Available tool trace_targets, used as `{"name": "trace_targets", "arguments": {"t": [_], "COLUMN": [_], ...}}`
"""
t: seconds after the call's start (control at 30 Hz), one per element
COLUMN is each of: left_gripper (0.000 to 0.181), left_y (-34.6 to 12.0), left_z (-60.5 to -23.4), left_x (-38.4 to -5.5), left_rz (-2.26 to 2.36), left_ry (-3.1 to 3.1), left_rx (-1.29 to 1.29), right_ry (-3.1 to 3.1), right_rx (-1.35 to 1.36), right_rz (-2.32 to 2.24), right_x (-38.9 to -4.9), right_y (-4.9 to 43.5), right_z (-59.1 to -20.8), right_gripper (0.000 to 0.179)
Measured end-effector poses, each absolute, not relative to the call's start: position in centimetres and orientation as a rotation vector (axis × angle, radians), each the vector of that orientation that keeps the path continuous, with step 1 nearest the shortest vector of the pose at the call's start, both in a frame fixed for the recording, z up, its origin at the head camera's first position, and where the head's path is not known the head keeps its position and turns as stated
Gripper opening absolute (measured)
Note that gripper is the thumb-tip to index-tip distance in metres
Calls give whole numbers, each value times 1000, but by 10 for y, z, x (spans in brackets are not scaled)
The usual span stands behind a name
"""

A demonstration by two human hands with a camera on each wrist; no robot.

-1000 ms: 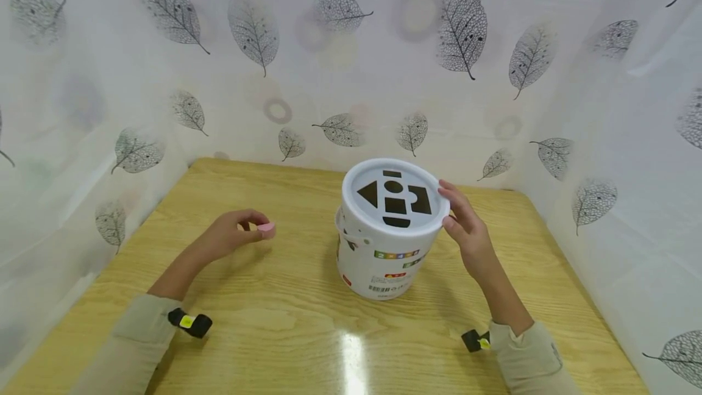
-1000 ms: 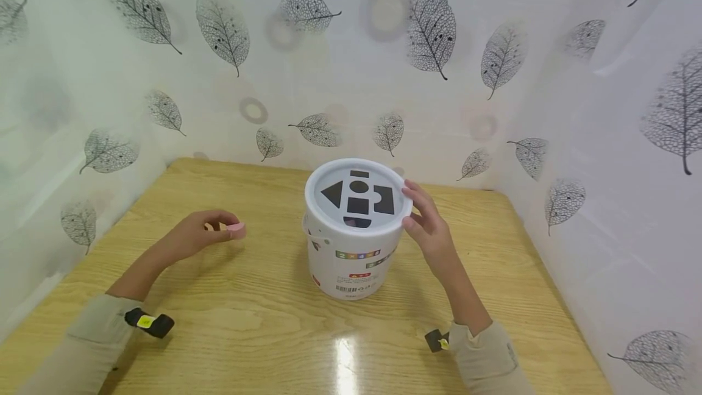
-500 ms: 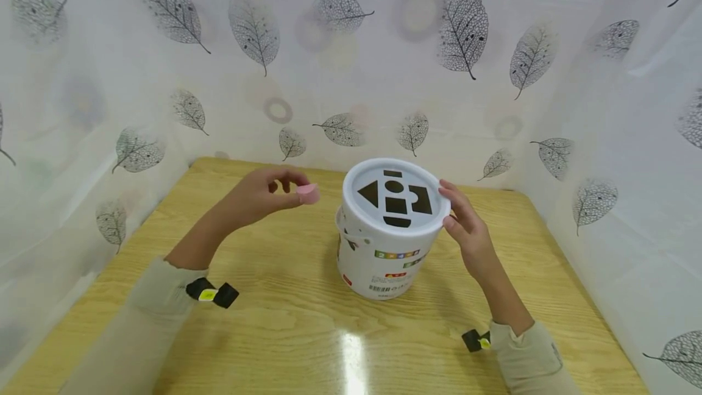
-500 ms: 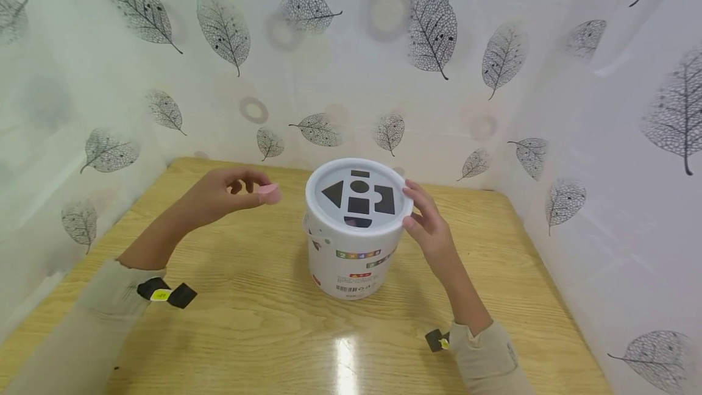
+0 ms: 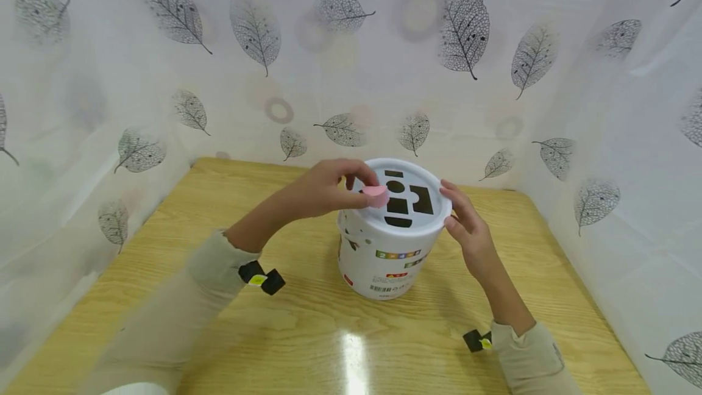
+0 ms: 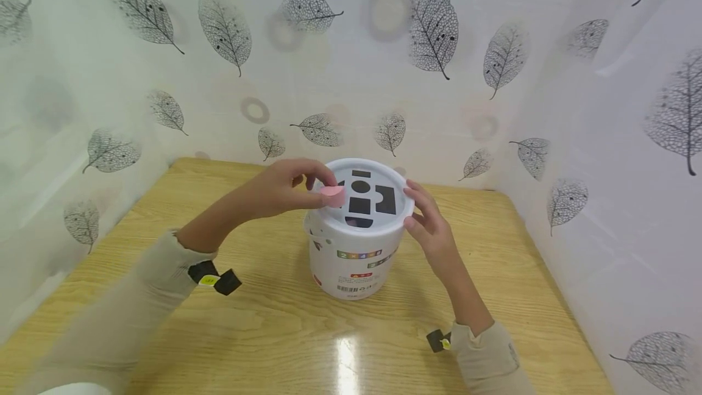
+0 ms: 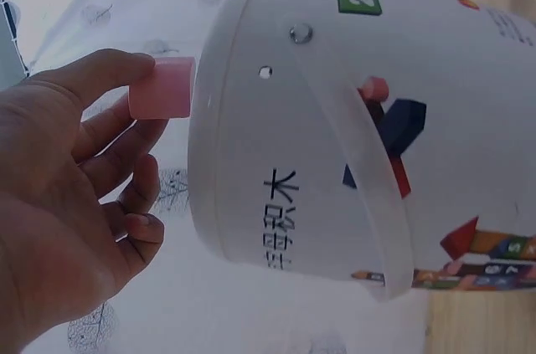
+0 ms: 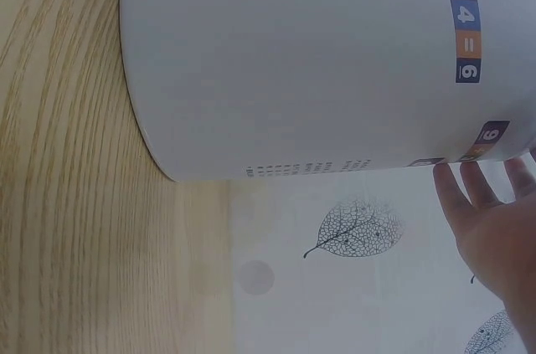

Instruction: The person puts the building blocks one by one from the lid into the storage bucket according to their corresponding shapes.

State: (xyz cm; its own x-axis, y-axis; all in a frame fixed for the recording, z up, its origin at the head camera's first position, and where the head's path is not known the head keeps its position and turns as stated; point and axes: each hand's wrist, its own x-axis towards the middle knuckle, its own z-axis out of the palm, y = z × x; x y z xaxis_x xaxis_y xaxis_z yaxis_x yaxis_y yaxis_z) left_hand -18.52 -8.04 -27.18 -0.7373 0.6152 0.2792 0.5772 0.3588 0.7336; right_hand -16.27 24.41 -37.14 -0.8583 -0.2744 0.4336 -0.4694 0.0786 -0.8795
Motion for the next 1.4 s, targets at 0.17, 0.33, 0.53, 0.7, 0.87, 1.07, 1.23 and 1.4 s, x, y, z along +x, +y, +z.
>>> {"name": "trace_targets", "arguments": {"t": [0.17,0.33,0.53,0.7,0.87,1.07,1.23,1.4], "left_gripper": [16,15,14,15,14,15,19,19], "left_y": [-59,-48,-42,-38,-35,-33,-37,-49], "left_z": [-274,-276,-278,-279,-277,-276,-279,-281], "left_x": [-184,-181,-179,-179,-180,-181,-181,-183], "left_rz": [1304,1239,1204,1149,1077,1038,1097,1194], "left_ry": [2495,2448,2442,2499,2555,2550,2534,2510], "left_rx": [1156,1107,1121,1126,1123,1143,1163,1158], "right_ry": [-2199,-2188,-2201,-2200,-2189,-2215,-2197,-2179], "right_rx": [756,744,729,735,740,728,732,748], "right_rz": [1880,1879,1864,1862,1869,1854,1868,1874], "right_x": [-161,-160,-159,-160,-161,-161,-160,-160], "right_y": [242,239,238,239,240,244,245,245], "right_z": [-371,-370,-368,-369,-370,-371,-372,-371], "right_gripper": [50,50,49,49,50,50,50,50]}}
